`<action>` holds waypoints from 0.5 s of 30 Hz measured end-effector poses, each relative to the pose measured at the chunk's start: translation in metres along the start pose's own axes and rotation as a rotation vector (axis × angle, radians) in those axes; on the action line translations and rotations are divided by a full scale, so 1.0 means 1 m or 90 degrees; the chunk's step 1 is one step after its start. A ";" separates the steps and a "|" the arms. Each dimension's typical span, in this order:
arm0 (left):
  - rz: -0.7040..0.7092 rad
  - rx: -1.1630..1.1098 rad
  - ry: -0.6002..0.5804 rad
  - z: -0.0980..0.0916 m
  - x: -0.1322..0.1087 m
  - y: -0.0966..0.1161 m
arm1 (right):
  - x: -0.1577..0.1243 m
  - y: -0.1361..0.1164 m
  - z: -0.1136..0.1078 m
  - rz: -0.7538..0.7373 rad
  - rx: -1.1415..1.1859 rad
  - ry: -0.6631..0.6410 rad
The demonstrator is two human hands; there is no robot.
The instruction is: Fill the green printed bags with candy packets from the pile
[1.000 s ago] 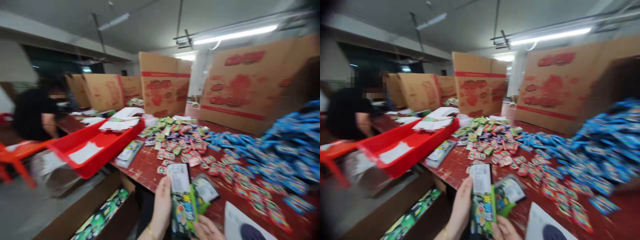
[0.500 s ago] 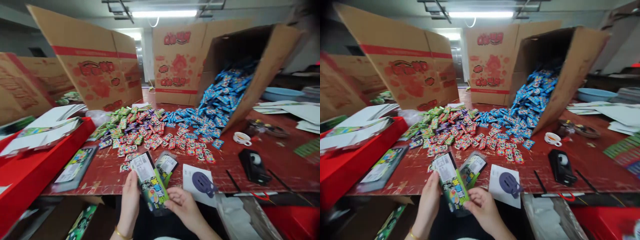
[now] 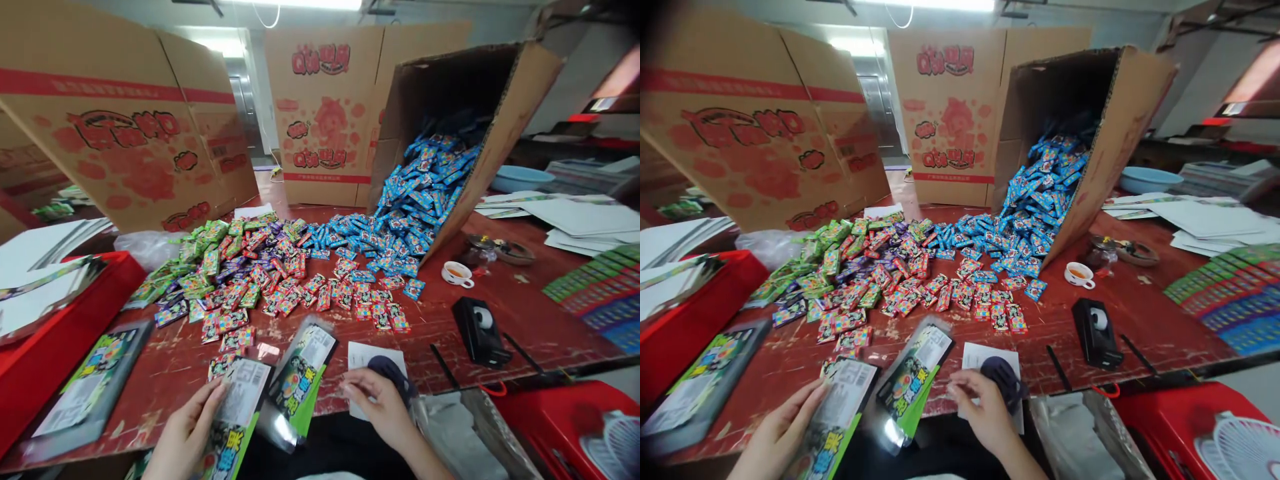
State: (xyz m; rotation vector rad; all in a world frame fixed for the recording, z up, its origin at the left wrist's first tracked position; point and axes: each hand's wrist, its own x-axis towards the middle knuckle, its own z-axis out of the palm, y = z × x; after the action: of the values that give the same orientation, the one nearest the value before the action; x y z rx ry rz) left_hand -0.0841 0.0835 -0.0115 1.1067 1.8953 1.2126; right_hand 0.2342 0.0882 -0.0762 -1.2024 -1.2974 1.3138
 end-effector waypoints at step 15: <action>-0.179 -0.347 0.098 0.026 -0.003 -0.028 | 0.046 -0.029 0.122 0.088 0.180 -0.191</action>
State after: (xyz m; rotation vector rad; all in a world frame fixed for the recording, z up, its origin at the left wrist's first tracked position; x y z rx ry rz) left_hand -0.0698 0.0853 -0.0474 0.4534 1.6091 1.5496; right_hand 0.1063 0.1207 -0.0520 -0.9353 -1.1969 1.7661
